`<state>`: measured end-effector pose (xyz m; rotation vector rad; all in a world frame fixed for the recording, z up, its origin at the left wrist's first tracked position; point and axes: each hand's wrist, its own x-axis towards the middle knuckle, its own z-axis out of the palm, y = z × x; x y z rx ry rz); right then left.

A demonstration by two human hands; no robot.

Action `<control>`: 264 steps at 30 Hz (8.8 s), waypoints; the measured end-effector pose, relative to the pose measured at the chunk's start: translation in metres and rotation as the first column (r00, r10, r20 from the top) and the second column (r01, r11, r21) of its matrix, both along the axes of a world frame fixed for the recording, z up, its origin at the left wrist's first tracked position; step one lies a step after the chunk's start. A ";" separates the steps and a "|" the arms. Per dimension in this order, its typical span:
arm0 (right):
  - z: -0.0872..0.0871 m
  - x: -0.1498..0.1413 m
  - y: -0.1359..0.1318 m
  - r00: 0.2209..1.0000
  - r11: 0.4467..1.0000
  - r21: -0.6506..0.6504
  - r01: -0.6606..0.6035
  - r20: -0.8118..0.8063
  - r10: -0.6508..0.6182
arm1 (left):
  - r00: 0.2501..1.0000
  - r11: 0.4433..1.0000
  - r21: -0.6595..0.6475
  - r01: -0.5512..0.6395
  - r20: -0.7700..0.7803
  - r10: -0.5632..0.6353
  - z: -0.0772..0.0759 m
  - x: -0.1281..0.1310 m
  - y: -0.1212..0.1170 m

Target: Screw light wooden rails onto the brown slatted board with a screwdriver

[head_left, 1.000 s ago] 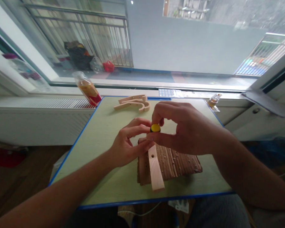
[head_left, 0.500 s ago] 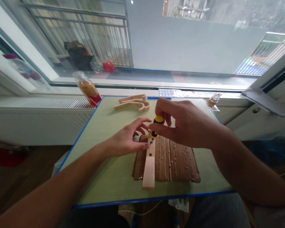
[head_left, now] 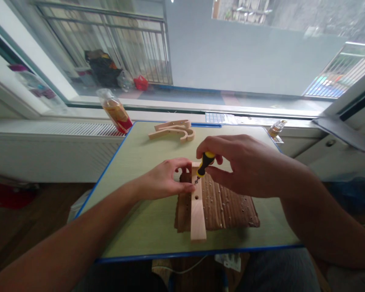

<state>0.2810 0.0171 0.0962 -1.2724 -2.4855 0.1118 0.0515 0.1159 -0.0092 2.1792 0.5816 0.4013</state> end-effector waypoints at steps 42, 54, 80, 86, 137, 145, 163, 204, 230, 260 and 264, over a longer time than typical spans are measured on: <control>-0.006 -0.005 0.004 0.999 0.998 -0.061 0.035 -0.029 -0.037 | 0.988 0.990 0.101 -0.093 0.131 0.080 -0.009 0.005 -0.012; -0.011 -0.016 0.003 0.988 0.988 -0.017 0.152 0.026 -0.152 | 1.000 0.999 0.036 -0.005 -0.011 0.006 0.006 -0.002 -0.010; -0.015 -0.017 0.004 0.992 0.985 -0.162 -0.065 -0.121 0.046 | 0.999 0.999 0.027 -0.032 -0.009 0.033 0.003 -0.002 -0.009; -0.019 -0.023 0.005 0.996 1.000 0.000 0.013 -0.085 -0.013 | 0.999 1.000 0.011 -0.001 0.041 0.000 0.001 -0.002 -0.008; -0.023 -0.021 0.014 0.973 0.980 -0.091 0.175 -0.138 -0.187 | 1.000 1.000 0.000 -0.020 0.009 0.020 0.003 -0.001 -0.010; -0.017 -0.014 0.013 0.988 0.985 -0.102 0.141 -0.041 -0.146 | 0.998 0.998 0.006 -0.057 0.012 0.057 0.001 0.000 -0.011; -0.015 -0.017 0.011 0.997 0.993 -0.111 0.026 -0.064 -0.033 | 1.000 1.000 -0.016 -0.014 0.026 0.014 0.001 -0.002 -0.010; -0.021 -0.014 0.018 0.979 0.985 -0.130 0.111 -0.158 -0.131 | 0.999 1.000 -0.013 0.006 0.034 -0.005 0.001 -0.002 -0.008; -0.014 -0.010 0.016 0.953 0.975 -0.192 -0.114 -0.297 0.053 | 0.998 1.000 -0.006 -0.019 0.060 0.020 -0.001 -0.003 -0.008; -0.015 -0.014 0.008 0.995 0.992 -0.121 -0.030 -0.098 0.018 | 0.999 1.000 -0.012 -0.020 0.025 0.020 -0.001 -0.001 -0.008; -0.016 -0.014 0.008 0.992 0.992 -0.119 -0.035 -0.123 0.020 | 1.000 1.000 -0.019 -0.009 0.027 0.009 0.000 -0.001 -0.008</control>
